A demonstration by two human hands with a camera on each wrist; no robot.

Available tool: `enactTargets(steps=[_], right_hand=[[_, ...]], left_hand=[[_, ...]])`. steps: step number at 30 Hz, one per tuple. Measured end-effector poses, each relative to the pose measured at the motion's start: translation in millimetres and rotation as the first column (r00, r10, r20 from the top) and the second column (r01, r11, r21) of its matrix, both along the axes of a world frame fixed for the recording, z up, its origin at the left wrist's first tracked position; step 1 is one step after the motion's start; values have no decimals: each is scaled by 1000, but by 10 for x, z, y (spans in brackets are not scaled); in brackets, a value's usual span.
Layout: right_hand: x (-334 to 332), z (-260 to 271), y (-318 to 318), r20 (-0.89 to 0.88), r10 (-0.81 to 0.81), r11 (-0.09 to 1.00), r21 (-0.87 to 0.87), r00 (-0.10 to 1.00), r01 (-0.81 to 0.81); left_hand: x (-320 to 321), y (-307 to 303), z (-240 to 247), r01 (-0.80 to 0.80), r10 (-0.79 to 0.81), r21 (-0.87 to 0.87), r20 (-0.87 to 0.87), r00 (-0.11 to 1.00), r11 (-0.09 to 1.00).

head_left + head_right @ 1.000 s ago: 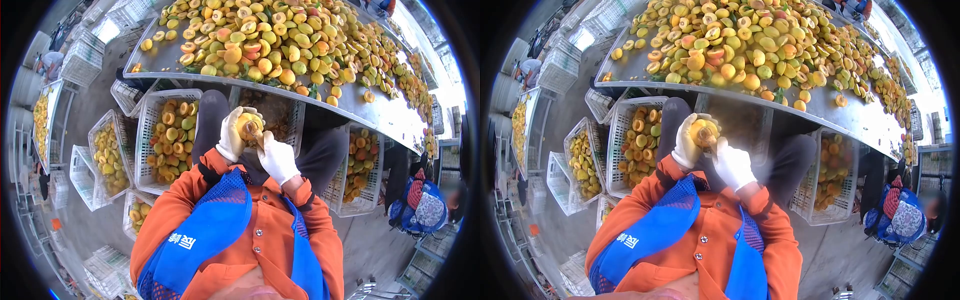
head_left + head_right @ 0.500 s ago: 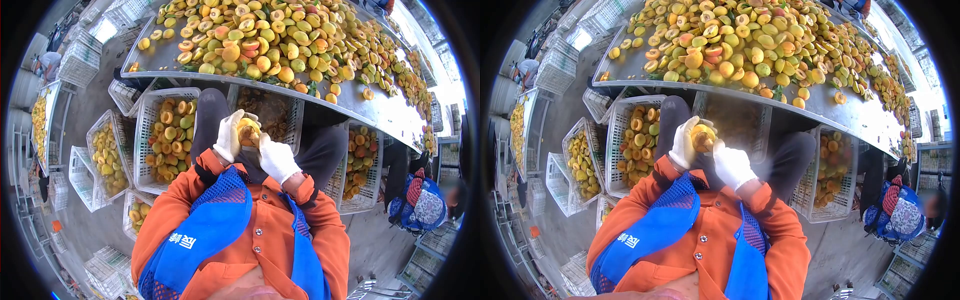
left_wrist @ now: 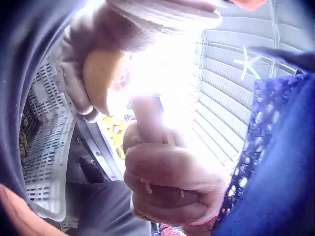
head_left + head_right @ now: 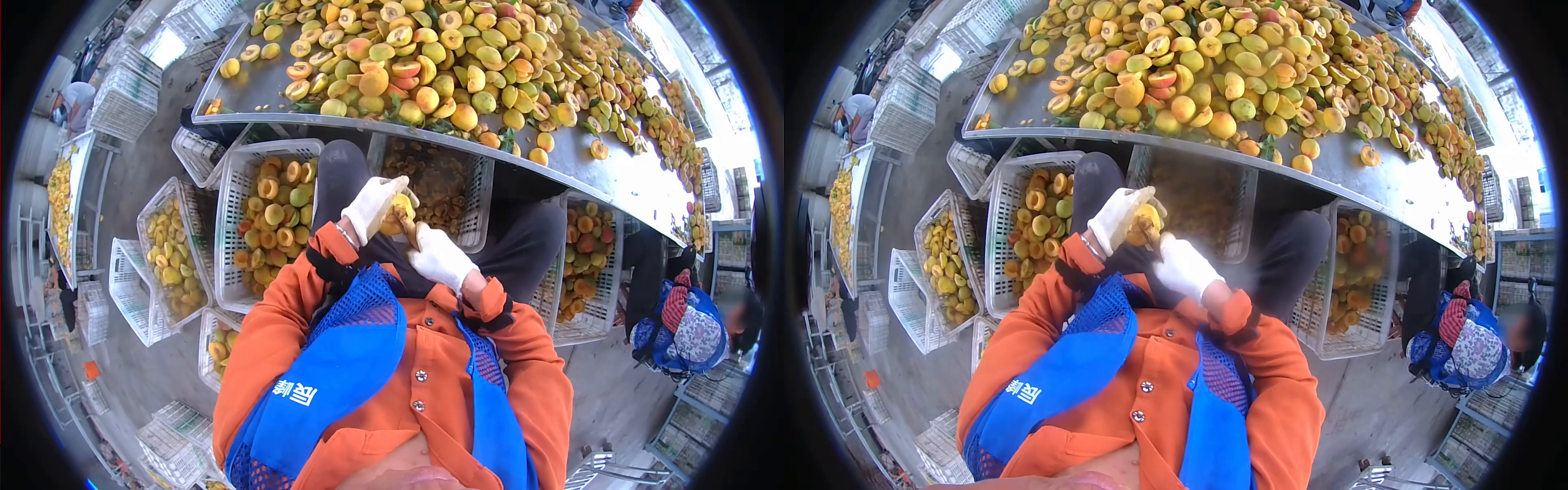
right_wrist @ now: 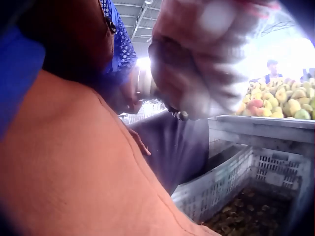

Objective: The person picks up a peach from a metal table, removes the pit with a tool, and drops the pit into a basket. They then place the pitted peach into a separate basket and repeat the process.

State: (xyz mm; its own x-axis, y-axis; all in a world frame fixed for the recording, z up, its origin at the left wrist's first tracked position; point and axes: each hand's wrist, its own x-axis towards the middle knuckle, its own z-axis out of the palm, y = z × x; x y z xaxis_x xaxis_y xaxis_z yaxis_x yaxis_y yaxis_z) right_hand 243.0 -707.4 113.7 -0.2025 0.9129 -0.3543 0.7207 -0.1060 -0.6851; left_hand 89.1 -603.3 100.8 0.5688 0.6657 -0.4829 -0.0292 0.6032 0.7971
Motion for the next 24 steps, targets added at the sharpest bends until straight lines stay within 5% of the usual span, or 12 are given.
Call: enactTargets(steps=[2,4,9,10,11,13,16,18,22,24], right_hand=[[56,52,86,54,-16,1000,22,998,15],[87,51,110,-98,-181,982,32,979,185],[-100,-15,64,-341,-275,945,76,899,318],[-155,-19,67,-415,-309,931,54,856,362],[-136,18,34,-440,-394,919,-201,807,339],[-152,54,42,-520,-411,910,-291,749,297],[-118,-84,61,-429,-266,964,-99,863,247],[-63,-225,57,-185,-72,942,311,980,128],[-31,290,122,-550,-331,920,-370,767,132],[30,274,144,-611,-375,862,-506,697,20]], left_hand=[[66,30,-4,-66,84,-105,174,981,992],[110,-37,85,-168,172,-38,246,954,985],[276,-278,-47,-440,402,24,364,840,897],[313,-306,-79,-495,441,94,334,833,864],[325,-327,-104,-526,462,117,348,816,842],[333,-344,-61,-582,495,165,374,784,796],[284,-307,-17,-559,452,269,369,812,784],[201,-279,38,-464,383,198,342,858,863],[124,-205,47,-366,295,135,375,879,921],[136,-213,60,-389,285,163,443,850,907]])
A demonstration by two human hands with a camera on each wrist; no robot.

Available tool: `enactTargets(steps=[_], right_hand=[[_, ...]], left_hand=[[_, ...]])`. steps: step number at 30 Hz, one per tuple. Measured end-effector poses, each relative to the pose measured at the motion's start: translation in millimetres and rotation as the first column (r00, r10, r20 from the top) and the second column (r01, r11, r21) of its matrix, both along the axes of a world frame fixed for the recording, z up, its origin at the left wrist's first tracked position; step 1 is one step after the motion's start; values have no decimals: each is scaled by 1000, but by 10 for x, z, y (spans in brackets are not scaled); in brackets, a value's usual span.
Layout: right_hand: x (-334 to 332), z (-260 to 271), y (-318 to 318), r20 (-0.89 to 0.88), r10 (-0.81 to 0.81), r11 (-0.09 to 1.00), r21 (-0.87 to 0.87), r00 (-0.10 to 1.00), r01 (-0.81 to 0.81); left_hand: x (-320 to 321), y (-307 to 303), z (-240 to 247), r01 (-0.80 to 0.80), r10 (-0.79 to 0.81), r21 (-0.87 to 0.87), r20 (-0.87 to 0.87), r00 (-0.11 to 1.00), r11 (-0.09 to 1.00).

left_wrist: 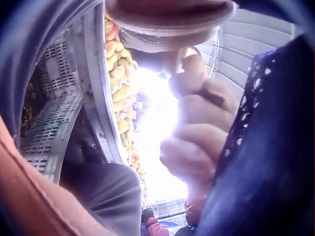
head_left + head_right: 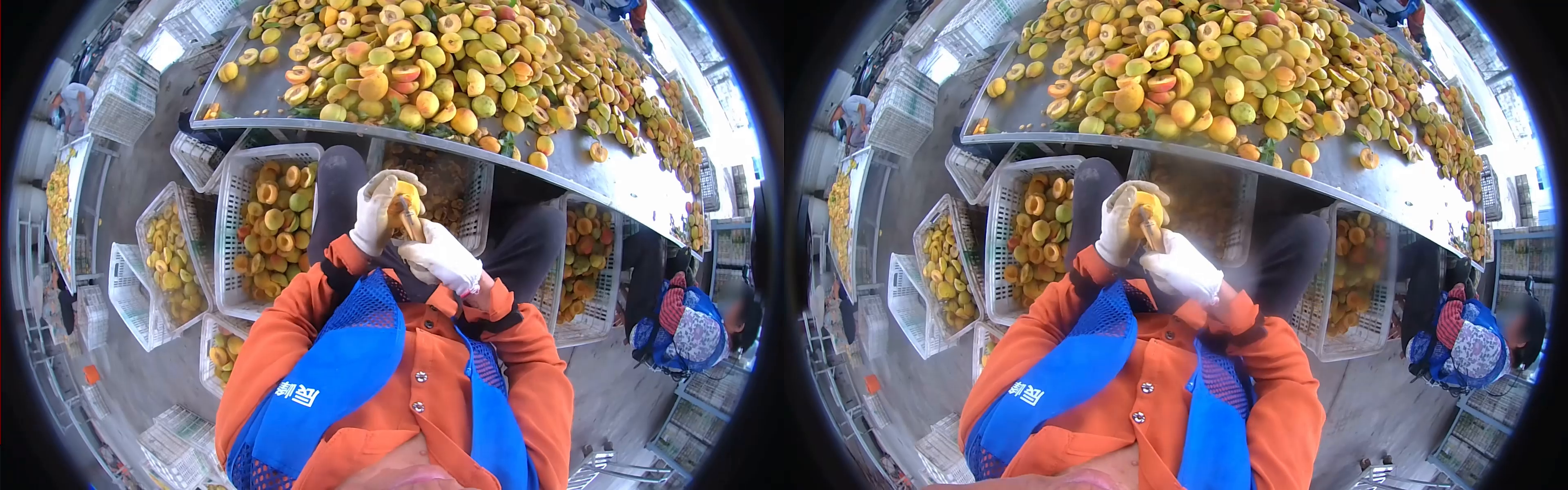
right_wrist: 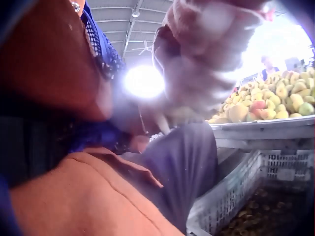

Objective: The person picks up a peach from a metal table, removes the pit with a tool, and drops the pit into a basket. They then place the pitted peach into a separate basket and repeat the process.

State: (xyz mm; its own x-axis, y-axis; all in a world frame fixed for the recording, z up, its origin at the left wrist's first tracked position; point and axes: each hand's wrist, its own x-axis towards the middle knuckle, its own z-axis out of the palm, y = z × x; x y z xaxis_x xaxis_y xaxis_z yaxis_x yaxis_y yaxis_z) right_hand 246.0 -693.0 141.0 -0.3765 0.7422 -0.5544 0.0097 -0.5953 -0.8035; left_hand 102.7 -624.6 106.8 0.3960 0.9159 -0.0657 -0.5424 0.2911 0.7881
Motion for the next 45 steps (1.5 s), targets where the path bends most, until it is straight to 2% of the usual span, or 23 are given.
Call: enactTargets(steps=[2,4,7,9,10,11,12,13,15,16,18,21,23,24,25,28,31,34,35,36,37,41,45], right_hand=[[20,-20,9,-75,5,997,-71,997,-11],[-13,49,-3,43,-24,1000,6,999,23],[-98,-4,-55,383,-133,924,381,914,-26],[-49,-437,-73,506,-248,710,676,826,-200],[-65,-245,-56,448,-159,841,528,880,-117],[-58,-17,-25,367,-84,935,350,926,-53],[-54,44,-22,245,-44,974,226,968,-13],[-49,105,-20,130,-27,996,88,991,16],[-14,50,-15,-144,-34,999,-37,989,29],[-9,55,-11,-185,-49,997,-67,981,37],[-5,94,-19,-267,-94,989,-135,959,60],[-64,-155,-25,139,-59,966,259,989,22],[-108,-431,-68,336,-168,872,489,927,-19],[-155,-382,-56,398,-245,804,593,884,-44],[-146,-280,-46,522,-149,908,409,840,-93],[-172,-241,-66,626,-130,928,350,769,-128],[-189,-258,-91,682,-159,916,371,714,-150],[-175,-405,-62,340,-344,726,687,875,18],[-111,-422,-84,211,-207,884,459,955,91],[-38,-219,-54,37,-108,976,192,993,99],[12,-87,-12,-157,-55,996,-77,986,43],[-71,63,-65,-347,-260,960,-195,901,202],[-19,-63,-88,-440,-227,966,-214,869,144]], left_hand=[[6,7,-50,-5,5,11,24,1000,1000],[23,-7,-47,-16,17,-5,39,999,1000],[32,12,-62,-22,17,-39,-125,992,999],[15,73,-22,37,-56,-101,-197,979,994],[2,74,-8,64,-95,-136,-233,968,989],[0,69,-2,56,-77,-118,-189,979,991],[0,57,3,48,-62,-99,-144,988,994],[0,45,10,39,-47,-81,-98,994,996],[12,31,29,24,-24,-78,8,1000,997],[11,26,35,19,-15,-78,59,998,997],[3,45,76,41,-39,-128,23,999,991],[50,33,63,61,-69,-218,-27,997,974],[53,51,-66,32,-55,-274,-75,996,961],[67,66,-87,-9,-20,-286,-97,995,958],[93,68,-110,-48,13,-299,-120,993,953],[124,55,-191,-123,77,-308,-159,984,943],[150,52,-188,-142,87,-294,-195,977,945],[164,45,-142,-104,75,-237,-126,989,966],[163,17,-126,-80,66,-202,-77,995,976],[166,5,-110,-58,54,-161,-26,998,985],[177,24,-110,-55,54,-79,-15,998,995],[166,59,-68,-6,7,-22,58,998,1000],[169,52,-133,37,-27,-86,113,993,996]])
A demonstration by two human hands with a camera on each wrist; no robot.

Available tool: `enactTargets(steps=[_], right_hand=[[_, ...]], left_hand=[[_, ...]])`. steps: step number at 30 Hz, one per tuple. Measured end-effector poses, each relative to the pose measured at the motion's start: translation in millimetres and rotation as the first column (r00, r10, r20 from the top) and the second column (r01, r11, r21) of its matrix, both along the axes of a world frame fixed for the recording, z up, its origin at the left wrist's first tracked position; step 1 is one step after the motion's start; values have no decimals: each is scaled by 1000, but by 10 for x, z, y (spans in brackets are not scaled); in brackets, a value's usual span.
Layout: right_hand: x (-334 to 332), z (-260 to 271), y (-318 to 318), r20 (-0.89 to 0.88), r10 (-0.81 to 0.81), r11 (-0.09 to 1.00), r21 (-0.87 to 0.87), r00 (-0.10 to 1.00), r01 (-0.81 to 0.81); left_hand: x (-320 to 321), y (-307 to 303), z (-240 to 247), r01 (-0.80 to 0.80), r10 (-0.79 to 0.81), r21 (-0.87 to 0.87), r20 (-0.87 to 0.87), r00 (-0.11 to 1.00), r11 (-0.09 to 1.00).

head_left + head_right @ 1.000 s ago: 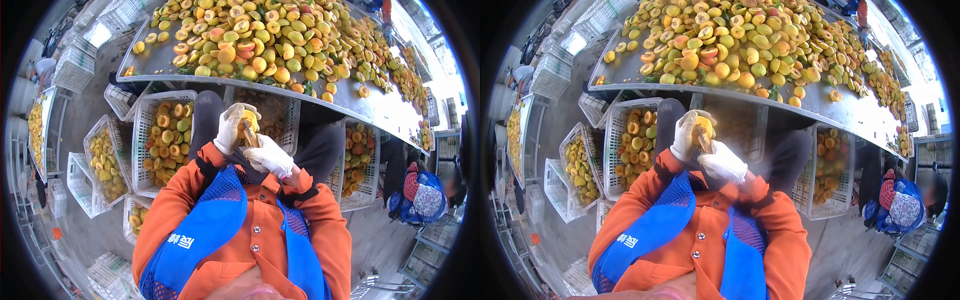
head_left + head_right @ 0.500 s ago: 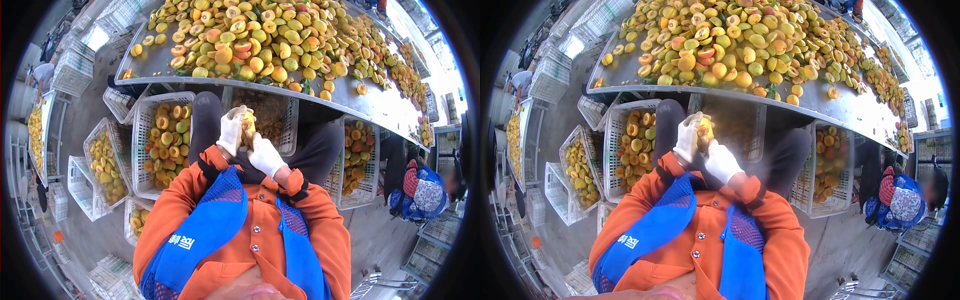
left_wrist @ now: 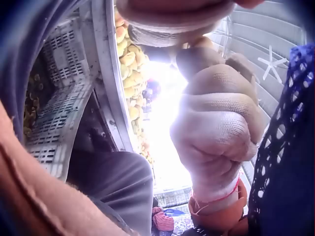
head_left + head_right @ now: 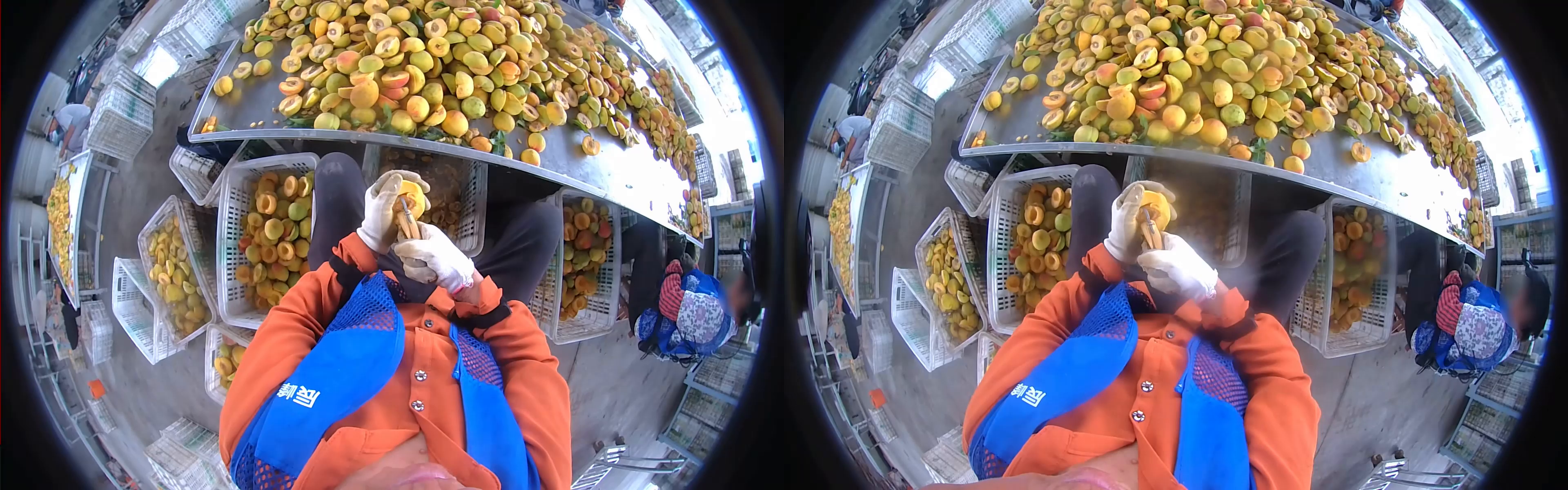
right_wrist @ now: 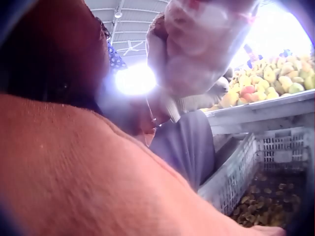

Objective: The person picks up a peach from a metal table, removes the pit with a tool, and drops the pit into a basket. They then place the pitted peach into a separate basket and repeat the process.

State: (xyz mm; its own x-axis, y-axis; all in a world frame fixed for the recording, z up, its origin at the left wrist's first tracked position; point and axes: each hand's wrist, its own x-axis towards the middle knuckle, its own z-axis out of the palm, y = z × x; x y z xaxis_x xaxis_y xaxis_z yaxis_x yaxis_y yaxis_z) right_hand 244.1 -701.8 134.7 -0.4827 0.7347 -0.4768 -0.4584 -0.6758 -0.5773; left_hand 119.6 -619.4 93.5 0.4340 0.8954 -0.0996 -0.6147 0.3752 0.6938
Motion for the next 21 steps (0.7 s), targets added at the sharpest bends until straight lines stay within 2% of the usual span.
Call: enactTargets(steps=[6,9,12,15,18,21], right_hand=[[28,25,-4,-75,-35,998,-49,997,31],[19,46,3,-35,-28,999,-43,999,27],[6,60,-15,39,-34,999,-28,999,35],[26,42,-35,16,-5,1000,-4,1000,5],[-33,127,-84,-183,-158,980,-146,970,132],[-90,150,-117,-70,-164,983,-92,984,157]], left_hand=[[14,-1,-33,18,-17,-23,17,1000,1000],[5,28,-25,52,-53,37,38,998,998],[-32,58,31,138,-138,-7,-10,990,990],[-52,35,39,161,-161,-12,-22,987,987],[-30,18,17,162,-164,59,28,986,985],[17,-2,-14,139,-145,64,102,984,988]])
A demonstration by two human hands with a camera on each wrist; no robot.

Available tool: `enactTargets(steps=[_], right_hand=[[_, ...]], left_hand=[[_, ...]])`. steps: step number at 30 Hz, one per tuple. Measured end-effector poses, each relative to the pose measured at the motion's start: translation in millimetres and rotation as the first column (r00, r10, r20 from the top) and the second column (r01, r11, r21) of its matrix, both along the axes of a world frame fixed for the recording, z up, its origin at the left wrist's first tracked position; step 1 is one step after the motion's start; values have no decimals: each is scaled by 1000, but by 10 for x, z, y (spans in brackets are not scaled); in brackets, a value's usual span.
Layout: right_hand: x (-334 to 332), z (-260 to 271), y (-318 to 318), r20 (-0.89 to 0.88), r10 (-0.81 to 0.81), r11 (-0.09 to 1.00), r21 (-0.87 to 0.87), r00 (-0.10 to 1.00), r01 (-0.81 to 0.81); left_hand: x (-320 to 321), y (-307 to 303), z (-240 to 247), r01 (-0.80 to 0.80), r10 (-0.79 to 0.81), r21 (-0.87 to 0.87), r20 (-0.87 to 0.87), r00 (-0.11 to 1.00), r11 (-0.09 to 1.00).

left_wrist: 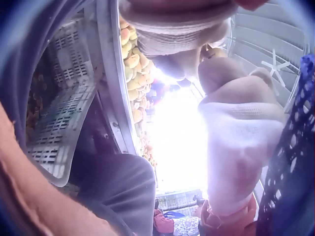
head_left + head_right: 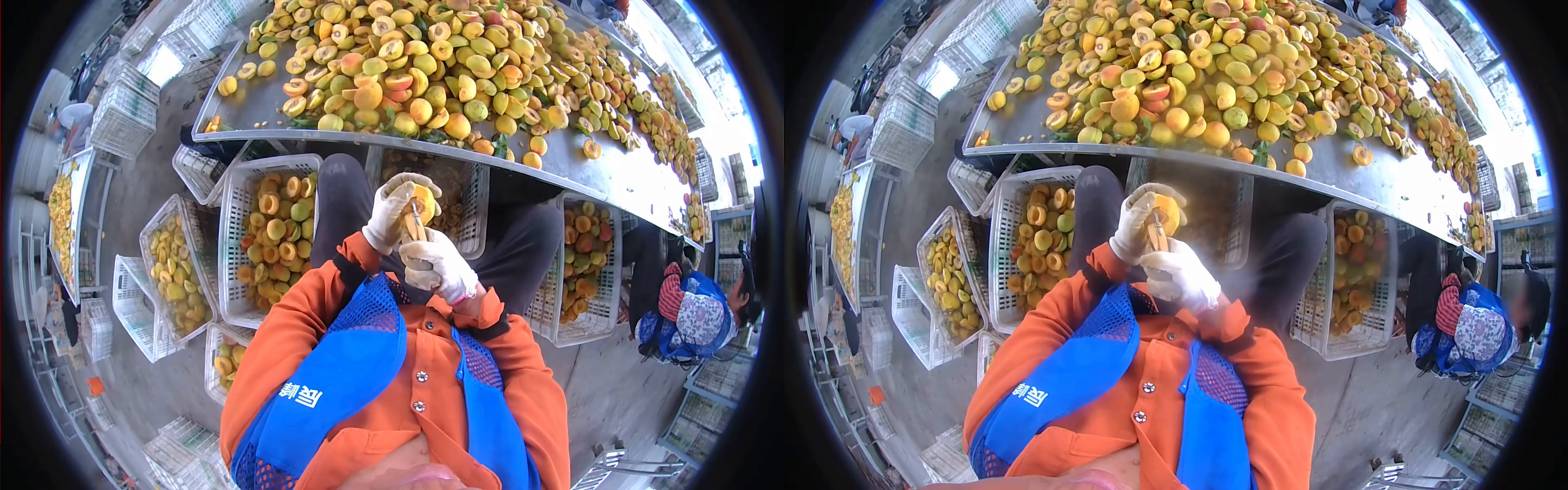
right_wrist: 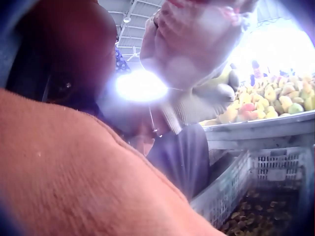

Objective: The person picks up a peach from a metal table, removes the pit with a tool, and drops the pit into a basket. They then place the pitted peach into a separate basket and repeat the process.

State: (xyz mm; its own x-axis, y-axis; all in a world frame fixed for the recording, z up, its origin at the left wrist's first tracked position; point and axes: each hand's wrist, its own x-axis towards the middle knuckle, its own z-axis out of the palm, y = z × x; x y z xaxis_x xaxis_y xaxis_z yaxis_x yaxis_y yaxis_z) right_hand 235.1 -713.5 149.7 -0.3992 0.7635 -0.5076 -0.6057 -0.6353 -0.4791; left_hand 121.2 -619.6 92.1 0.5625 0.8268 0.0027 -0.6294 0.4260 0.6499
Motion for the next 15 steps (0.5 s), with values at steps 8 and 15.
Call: enactTargets(steps=[8,15], right_hand=[[-160,-90,-26,587,-110,989,148,802,27],[-109,-217,-42,563,-172,962,272,808,15]], left_hand=[[137,-77,72,-151,138,-105,-122,983,983],[148,-82,-8,-260,190,-168,-345,919,951]])
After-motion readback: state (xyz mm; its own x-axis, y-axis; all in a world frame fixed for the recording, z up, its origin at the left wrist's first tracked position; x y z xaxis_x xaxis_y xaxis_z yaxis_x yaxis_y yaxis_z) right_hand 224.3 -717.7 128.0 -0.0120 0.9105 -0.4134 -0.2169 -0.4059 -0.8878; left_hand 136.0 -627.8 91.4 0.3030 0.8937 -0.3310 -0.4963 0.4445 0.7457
